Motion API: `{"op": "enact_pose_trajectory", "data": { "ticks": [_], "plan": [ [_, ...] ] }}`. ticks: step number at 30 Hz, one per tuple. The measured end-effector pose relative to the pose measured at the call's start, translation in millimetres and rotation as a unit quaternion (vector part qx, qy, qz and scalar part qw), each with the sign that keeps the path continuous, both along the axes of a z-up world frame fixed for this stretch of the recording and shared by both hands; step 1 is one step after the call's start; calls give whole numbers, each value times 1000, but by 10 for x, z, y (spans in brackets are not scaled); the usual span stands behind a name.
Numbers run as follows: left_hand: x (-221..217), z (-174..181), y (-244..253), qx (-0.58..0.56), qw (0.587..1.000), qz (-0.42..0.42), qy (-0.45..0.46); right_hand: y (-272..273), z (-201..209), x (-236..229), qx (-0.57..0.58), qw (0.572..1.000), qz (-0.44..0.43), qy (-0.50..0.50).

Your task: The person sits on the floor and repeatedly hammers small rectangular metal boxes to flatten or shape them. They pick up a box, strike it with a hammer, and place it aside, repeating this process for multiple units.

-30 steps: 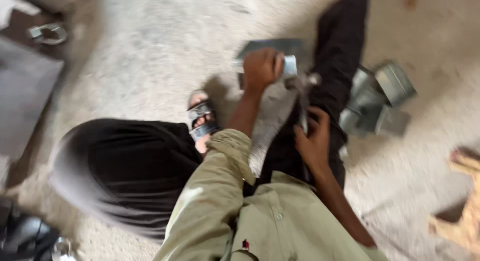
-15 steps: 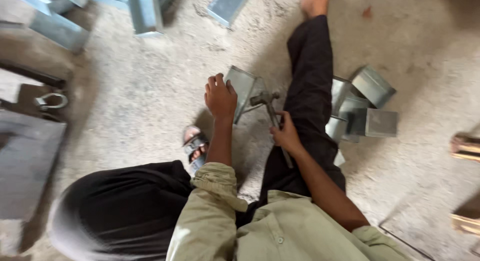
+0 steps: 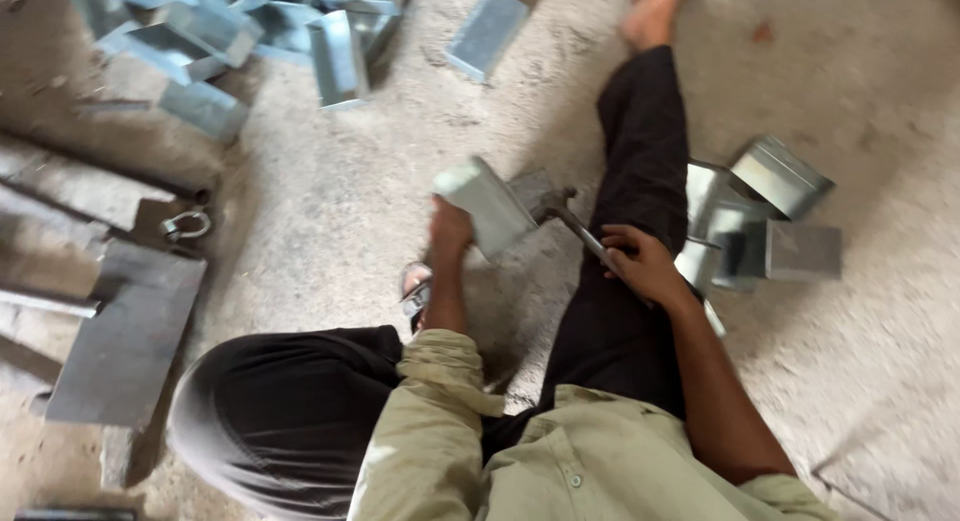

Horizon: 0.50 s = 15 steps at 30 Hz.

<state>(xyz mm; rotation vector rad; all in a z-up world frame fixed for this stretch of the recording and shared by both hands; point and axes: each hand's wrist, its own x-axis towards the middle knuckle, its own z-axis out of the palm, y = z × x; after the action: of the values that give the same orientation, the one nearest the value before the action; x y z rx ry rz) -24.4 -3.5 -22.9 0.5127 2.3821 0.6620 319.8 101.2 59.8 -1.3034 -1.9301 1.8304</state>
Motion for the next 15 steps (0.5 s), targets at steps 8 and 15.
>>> {"op": "enact_pose_trajectory", "data": {
  "ticks": [8,15],
  "plan": [
    [-498,-4,221,206,948,19,242,-154,-227,24,54,998,-27,-16],
    [-153,624,140,196,961,39,193,-20,-257,-52,-26,998,30,-55]
  ]
}}
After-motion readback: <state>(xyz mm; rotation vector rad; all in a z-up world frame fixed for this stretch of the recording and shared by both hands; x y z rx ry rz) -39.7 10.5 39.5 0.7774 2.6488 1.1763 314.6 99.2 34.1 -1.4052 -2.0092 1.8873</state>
